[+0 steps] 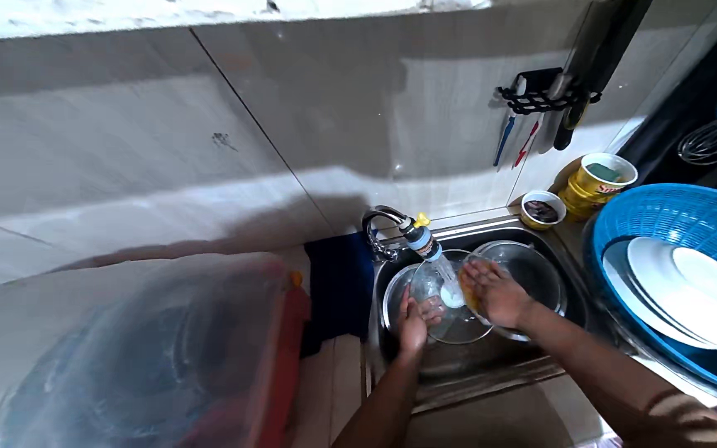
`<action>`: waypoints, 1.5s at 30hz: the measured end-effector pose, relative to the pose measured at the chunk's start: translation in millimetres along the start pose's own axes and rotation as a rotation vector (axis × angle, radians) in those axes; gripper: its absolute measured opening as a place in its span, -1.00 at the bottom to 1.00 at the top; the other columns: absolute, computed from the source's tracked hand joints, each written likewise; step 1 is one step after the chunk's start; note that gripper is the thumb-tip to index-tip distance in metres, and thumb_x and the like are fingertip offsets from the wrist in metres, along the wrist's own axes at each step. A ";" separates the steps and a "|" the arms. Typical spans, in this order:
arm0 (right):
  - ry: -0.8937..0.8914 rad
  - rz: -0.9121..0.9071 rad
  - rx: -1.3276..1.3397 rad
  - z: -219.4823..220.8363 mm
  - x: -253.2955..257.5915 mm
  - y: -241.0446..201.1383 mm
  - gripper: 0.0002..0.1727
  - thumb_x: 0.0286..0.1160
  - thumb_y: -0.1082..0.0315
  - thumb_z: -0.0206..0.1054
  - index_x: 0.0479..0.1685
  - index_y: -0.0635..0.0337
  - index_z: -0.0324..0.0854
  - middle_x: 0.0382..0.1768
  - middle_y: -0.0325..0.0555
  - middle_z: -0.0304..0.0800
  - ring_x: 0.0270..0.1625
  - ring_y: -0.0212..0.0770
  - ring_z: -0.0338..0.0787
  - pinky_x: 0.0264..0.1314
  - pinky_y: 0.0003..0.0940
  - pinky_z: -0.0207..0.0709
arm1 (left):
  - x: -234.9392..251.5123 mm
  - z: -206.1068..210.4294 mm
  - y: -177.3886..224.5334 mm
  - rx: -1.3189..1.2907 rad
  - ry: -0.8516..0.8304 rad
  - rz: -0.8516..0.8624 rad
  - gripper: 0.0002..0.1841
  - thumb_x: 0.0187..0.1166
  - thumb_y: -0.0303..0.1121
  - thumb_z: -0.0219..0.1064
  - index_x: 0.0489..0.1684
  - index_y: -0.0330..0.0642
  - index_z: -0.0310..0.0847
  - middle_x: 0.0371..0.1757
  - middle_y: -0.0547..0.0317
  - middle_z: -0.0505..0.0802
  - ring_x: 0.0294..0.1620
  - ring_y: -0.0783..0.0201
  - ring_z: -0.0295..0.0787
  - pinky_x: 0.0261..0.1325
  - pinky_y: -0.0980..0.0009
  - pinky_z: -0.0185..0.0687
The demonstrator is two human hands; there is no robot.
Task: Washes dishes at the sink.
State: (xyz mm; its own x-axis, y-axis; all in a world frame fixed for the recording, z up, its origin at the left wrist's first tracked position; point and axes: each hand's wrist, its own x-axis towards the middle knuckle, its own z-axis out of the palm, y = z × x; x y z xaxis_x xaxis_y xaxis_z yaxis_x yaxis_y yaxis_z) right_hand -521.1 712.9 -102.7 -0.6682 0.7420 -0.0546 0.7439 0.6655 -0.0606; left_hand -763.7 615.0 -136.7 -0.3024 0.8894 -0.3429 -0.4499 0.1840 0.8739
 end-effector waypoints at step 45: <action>0.007 0.016 -0.034 -3.3 8.9 -3.7 -0.06 0.44 -0.18 0.20 0.92 -0.23 -0.01 0.95 -0.29 -0.18 0.96 0.01 -0.26 0.82 0.55 -0.38 | 7.1 -3.4 -4.1 0.075 0.032 0.021 -0.46 0.93 -0.21 -0.20 0.89 0.40 0.00 0.04 -0.20 0.89 -0.19 -0.11 0.92 -0.19 -0.04 0.88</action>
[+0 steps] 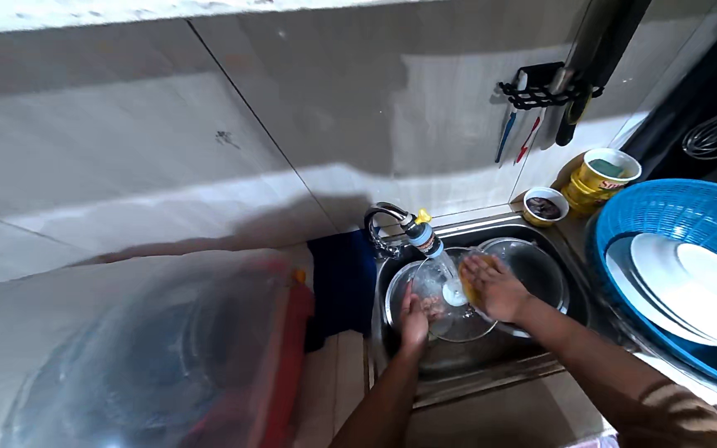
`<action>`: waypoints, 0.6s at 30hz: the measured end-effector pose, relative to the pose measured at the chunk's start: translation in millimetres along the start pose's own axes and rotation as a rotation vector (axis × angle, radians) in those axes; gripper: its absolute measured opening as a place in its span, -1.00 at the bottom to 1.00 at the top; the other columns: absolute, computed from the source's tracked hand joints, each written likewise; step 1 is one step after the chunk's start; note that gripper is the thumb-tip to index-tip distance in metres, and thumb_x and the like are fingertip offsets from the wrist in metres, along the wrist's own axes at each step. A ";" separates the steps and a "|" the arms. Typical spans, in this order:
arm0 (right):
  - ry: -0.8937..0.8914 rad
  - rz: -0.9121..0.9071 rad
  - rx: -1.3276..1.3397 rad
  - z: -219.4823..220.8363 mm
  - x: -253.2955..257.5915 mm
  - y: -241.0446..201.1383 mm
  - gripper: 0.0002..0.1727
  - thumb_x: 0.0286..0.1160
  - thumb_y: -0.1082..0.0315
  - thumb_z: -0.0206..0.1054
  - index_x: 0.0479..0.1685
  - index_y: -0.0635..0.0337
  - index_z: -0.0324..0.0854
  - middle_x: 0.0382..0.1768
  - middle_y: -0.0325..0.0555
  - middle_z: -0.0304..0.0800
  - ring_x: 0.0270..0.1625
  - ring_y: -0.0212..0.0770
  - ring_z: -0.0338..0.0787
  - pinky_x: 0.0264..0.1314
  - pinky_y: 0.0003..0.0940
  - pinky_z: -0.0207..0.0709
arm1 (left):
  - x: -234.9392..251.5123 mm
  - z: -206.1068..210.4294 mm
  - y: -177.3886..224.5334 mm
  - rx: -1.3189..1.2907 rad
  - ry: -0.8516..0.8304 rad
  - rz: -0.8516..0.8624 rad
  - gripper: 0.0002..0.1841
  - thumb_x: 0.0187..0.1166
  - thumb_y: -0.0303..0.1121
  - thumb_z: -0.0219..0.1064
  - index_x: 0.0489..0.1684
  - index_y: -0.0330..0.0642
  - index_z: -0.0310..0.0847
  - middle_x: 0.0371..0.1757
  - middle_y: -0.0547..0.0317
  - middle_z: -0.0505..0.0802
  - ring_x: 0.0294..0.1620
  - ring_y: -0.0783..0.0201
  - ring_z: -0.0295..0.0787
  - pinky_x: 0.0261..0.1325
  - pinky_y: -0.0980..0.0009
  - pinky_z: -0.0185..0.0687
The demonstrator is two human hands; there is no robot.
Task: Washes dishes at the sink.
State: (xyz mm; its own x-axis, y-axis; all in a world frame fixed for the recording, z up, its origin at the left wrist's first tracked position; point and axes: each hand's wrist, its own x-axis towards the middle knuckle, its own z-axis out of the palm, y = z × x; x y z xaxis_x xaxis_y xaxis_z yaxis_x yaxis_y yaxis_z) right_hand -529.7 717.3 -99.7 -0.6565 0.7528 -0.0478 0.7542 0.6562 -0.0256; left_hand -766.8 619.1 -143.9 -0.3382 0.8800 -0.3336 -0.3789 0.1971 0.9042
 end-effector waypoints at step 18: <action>-0.101 -0.181 0.262 23.6 -14.5 -71.2 -0.19 0.59 -0.04 0.22 0.89 -0.24 0.08 0.94 -0.40 -0.14 0.95 -0.11 -0.16 0.90 0.32 -0.24 | -9.3 3.5 2.0 0.250 -0.093 0.135 -0.40 0.90 -0.19 -0.12 0.94 0.27 -0.16 0.73 0.17 0.48 0.48 0.25 0.62 0.42 0.18 0.64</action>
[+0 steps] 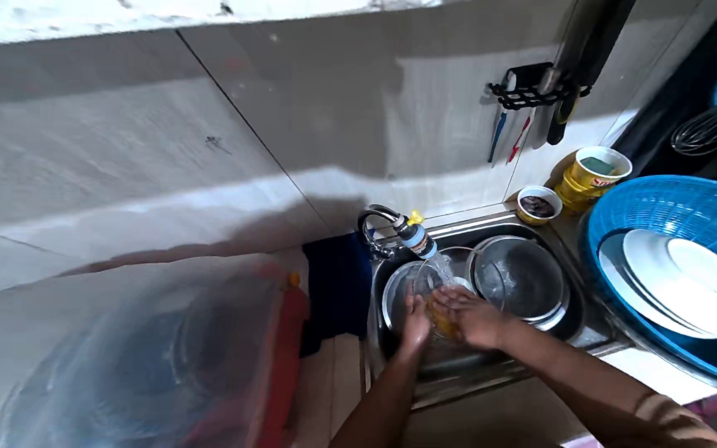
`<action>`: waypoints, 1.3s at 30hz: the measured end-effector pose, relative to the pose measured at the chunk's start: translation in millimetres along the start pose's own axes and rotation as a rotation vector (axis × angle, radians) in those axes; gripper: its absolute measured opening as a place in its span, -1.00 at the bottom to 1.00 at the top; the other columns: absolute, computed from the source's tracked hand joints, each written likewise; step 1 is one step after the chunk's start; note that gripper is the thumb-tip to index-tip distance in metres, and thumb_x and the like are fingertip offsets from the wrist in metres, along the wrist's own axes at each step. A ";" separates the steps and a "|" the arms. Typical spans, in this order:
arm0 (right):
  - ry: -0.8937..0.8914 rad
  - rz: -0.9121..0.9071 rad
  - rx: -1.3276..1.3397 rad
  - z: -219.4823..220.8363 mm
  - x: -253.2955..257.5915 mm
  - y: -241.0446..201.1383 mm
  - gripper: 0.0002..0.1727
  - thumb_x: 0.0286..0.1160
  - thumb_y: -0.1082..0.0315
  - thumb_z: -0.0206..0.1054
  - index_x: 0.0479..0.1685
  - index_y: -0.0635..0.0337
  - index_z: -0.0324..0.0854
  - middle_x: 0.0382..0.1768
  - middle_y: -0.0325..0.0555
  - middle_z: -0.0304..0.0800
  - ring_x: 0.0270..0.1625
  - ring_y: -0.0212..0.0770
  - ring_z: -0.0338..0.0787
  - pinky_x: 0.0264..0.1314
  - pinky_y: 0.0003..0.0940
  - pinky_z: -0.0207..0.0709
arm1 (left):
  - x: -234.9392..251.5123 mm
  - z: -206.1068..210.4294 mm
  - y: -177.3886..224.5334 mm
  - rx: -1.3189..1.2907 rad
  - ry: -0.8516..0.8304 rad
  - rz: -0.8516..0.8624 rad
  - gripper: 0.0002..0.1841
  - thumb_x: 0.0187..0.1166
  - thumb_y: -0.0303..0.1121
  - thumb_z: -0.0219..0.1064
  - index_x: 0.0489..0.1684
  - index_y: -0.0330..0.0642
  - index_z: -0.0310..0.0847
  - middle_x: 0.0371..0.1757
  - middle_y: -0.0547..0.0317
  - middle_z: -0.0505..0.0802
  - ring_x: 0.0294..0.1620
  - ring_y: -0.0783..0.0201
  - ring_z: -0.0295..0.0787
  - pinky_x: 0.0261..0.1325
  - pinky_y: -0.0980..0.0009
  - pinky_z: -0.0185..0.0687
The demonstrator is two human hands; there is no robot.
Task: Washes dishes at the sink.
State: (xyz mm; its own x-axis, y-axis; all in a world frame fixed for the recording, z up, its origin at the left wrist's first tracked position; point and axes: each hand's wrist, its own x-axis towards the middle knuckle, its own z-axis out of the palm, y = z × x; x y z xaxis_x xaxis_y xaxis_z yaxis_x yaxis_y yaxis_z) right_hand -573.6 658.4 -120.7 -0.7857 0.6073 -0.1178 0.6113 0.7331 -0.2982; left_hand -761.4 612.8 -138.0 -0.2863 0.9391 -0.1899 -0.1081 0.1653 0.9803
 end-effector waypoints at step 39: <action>0.197 0.231 0.027 -24.8 76.1 4.1 -0.06 0.66 -0.40 -0.13 0.96 -0.07 -0.12 0.95 -0.12 -0.22 0.97 0.04 -0.36 0.92 0.36 -0.53 | 12.4 0.0 -17.5 -0.058 0.080 -0.059 -0.48 0.90 -0.04 -0.10 0.82 0.15 0.19 0.44 0.02 0.72 0.23 0.13 0.79 0.18 0.06 0.81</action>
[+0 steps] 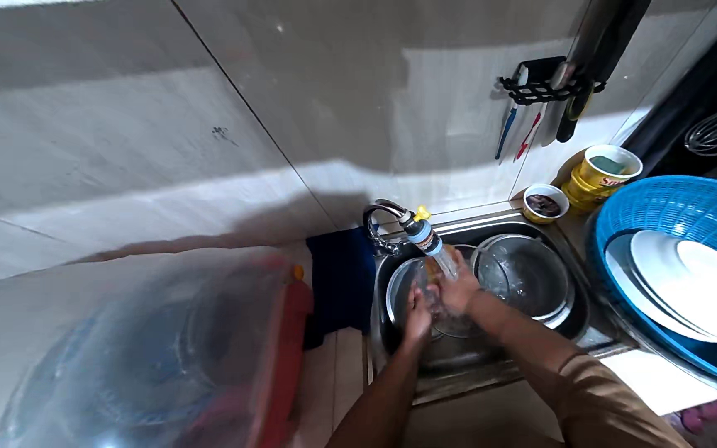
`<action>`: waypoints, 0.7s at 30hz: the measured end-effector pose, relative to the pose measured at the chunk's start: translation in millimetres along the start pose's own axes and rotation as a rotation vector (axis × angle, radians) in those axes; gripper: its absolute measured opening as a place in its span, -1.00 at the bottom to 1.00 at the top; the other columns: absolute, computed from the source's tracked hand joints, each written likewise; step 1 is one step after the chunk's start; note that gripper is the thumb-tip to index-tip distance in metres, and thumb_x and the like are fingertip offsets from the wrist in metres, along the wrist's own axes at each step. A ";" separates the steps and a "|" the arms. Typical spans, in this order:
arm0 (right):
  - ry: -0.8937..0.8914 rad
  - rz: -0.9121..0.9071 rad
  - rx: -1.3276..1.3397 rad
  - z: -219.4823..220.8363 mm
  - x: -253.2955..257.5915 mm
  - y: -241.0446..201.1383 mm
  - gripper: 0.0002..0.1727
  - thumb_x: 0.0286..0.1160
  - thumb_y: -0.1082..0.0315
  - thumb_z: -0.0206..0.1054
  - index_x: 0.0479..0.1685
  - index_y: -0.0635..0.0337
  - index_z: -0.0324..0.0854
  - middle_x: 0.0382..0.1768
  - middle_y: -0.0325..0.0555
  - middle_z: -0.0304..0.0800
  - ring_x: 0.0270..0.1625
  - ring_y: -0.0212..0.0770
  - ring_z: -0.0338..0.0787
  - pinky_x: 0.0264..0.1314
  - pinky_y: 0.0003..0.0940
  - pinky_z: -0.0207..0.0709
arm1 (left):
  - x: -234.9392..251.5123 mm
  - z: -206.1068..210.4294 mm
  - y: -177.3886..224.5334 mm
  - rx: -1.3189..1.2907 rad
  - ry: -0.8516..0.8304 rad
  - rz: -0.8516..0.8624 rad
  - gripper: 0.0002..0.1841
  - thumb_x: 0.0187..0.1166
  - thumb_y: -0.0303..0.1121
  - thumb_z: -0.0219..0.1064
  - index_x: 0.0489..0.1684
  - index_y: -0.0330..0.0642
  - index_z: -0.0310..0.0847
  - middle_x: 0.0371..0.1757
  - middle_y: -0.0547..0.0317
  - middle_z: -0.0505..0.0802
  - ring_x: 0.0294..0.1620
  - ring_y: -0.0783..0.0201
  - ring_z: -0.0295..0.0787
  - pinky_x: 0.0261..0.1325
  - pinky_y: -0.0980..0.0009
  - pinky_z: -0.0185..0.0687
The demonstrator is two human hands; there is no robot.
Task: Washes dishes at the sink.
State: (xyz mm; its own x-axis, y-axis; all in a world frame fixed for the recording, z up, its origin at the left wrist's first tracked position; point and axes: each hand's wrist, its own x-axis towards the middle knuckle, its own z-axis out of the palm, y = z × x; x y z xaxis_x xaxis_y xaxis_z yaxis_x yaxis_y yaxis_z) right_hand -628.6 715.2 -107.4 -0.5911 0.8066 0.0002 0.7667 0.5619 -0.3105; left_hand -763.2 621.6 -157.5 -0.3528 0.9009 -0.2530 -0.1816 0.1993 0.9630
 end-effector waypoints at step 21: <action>-0.127 -0.290 -0.284 -33.9 -130.7 -13.2 -0.43 0.55 0.50 0.20 0.61 0.13 0.42 0.58 0.11 0.54 0.65 0.14 0.51 0.72 0.10 0.39 | -21.3 -7.0 46.2 -0.298 0.036 -0.332 -0.48 0.91 0.01 -0.18 0.63 -0.08 0.32 0.04 -0.20 0.88 -0.16 -0.05 0.90 -0.11 0.05 0.85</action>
State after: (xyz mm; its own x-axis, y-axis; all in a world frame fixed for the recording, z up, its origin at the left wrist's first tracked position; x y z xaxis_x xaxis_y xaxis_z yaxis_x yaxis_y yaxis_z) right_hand -552.9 608.6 -71.0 -0.8052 0.5883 -0.0741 0.5919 0.8050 -0.0405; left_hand -770.4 608.9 -108.3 -0.2616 0.7918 -0.5520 -0.5448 0.3510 0.7616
